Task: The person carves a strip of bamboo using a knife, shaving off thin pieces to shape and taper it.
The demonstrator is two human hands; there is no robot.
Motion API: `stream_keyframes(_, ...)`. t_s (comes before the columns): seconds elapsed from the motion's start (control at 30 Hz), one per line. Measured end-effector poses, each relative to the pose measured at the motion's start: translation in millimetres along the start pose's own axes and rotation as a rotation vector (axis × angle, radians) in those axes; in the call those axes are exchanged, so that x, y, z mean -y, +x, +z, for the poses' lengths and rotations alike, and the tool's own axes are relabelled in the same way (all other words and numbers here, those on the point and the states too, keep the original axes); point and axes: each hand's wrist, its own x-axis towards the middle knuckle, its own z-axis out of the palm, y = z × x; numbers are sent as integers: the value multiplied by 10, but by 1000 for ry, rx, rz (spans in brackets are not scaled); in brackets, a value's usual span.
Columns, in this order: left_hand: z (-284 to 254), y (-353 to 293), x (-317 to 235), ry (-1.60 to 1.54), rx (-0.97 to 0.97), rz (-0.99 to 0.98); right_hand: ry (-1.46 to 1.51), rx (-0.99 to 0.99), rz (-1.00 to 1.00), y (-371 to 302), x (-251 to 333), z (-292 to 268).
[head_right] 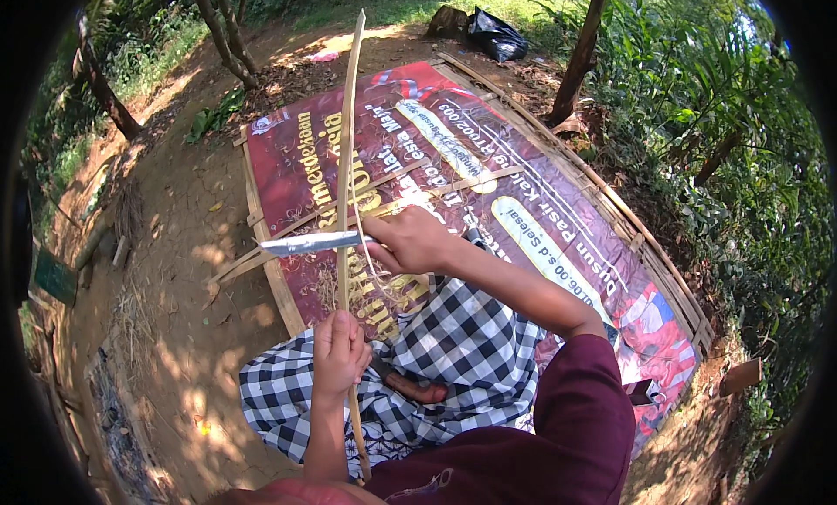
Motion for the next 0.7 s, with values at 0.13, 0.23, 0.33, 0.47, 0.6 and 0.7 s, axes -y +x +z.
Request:
stream_keyframes(0.13,-127,-324,179,1,13,-10,-133,-10,-148,111,50,-30)
stream_keyframes(0.23,40,-694,396,159,47,-54,-374,-445,419,501,-1159,-529)
stream_keyframes(0.33,214,-1023,411,428,200,75,-442,-798,758,246,-2254,-1310)
stream_keyframes(0.47,-93,-1223,575,143,-27,-21,-251,-741,769,84,-1967,-1239)
stream_keyframes(0.6,-313,-1018,560,196,-150,4,-178,-398,941,-324,-1891,-737)
stream_keyframes(0.7,-359,-945,504,239,-159,29,-108,-134,864,-571,-1632,-303)
